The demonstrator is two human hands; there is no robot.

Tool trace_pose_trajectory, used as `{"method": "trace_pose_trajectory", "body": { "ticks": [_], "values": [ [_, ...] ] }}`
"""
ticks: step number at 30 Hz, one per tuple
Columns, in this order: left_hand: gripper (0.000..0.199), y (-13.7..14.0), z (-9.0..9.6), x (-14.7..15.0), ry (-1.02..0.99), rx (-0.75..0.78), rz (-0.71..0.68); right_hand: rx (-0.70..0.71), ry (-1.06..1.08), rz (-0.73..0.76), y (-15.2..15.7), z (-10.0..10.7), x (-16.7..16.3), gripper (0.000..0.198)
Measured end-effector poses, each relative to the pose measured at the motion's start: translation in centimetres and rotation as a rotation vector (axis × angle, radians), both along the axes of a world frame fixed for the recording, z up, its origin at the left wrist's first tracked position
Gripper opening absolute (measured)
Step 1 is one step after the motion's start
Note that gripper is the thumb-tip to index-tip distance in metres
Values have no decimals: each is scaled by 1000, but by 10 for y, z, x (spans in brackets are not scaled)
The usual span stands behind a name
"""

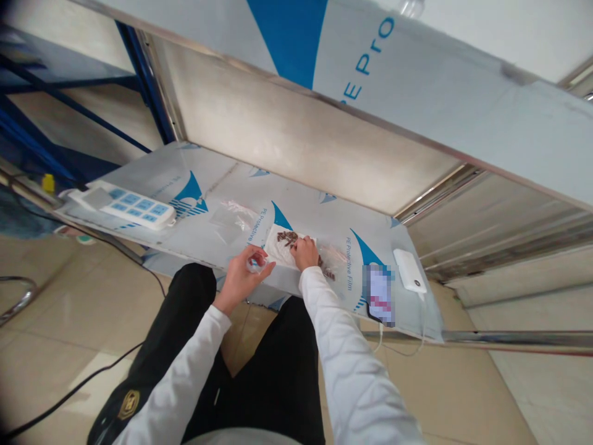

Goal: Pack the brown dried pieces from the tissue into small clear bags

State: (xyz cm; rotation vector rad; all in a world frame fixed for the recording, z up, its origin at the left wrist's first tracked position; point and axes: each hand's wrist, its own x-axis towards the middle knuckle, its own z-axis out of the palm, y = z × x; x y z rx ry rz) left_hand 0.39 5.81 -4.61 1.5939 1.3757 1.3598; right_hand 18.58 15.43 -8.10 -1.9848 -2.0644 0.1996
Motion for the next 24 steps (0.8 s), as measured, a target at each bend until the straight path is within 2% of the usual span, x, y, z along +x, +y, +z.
{"method": "trace_pose_trajectory", "body": {
  "ticks": [3, 6, 9, 13, 16, 18, 21, 24],
  "values": [
    [17, 0, -2, 2, 11, -8, -17, 20, 37, -38, 0, 14, -2, 6],
    [17, 0, -1, 3, 9, -12, -21, 84, 130, -23, -22, 42, -9, 14],
    [18, 0, 1, 6, -14, -3, -44, 170, 342, 163, -62, 76, -24, 16],
    [18, -3, 6, 16, -41, -1, -111, 77, 350, 369, -101, 105, -43, 11],
    [20, -6, 9, 20, -61, -16, -142, 41, 351, 448, -108, 108, -41, 17],
    [29, -7, 11, 19, -58, -1, -153, 47, 395, 459, -107, 105, -33, 16],
    [46, -8, 12, 14, -38, 25, -190, 17, 469, 410, -103, 98, -18, 14],
    [42, -7, 13, 11, -155, -36, -234, -68, 594, 369, -99, 96, -5, 13]
  ]
}}
